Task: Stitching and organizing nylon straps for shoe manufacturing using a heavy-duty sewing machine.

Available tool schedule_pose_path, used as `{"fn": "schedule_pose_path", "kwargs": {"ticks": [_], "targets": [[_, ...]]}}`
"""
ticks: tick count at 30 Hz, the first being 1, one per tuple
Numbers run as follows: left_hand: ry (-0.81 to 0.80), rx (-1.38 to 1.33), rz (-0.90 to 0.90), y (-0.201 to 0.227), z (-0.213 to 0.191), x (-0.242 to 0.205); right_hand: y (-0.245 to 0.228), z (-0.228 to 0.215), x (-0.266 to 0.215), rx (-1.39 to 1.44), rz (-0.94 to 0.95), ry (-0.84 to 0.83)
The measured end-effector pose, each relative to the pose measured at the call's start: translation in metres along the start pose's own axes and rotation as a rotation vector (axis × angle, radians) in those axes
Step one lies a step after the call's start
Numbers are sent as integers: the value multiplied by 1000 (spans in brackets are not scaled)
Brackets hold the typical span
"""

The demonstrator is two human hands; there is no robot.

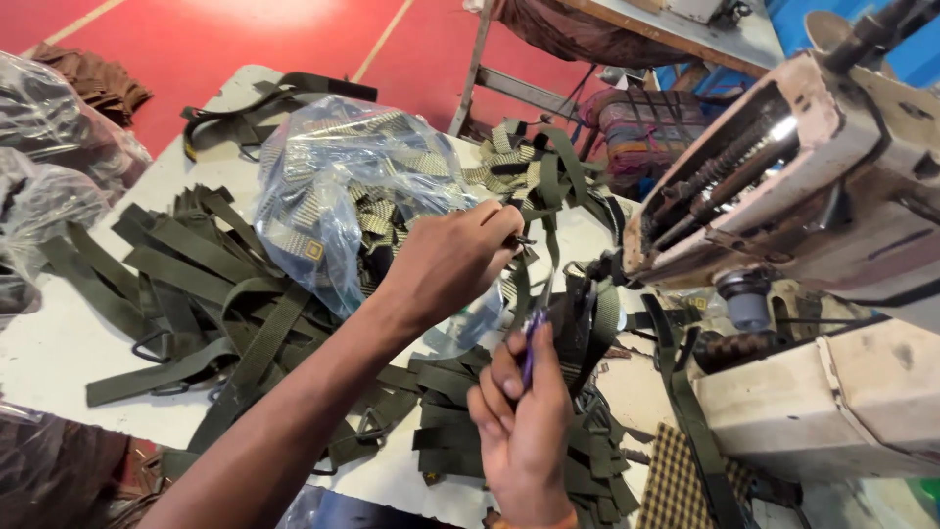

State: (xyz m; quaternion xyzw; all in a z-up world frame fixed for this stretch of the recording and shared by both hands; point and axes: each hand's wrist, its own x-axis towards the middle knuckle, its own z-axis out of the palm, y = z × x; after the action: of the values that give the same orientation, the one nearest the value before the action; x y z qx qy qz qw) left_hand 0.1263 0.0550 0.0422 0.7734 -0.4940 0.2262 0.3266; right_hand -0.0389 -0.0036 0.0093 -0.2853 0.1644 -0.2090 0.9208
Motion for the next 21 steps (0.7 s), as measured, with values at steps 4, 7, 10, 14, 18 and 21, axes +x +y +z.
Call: {"fn": "schedule_pose_path", "kwargs": {"ticks": [4,7,10,14,18,21], "targets": [[-2,48,11,2,-5,0,1,0,10,1,12,2],[0,34,35,4,-12,3,-6,-6,22,-29,-25,27],[81,136,58,-6,-15,22,-11,4,-19,-212,-54,-66],[420,143,109,2,-27,67,-6,-72,-46,-186,-152,-195],[287,-2,-1,-1,8,82,-40,-182,-54,-545,-485,-152],[-57,-331,-282,9,19,63,-73,-254,-55,-820,-506,167]]}}
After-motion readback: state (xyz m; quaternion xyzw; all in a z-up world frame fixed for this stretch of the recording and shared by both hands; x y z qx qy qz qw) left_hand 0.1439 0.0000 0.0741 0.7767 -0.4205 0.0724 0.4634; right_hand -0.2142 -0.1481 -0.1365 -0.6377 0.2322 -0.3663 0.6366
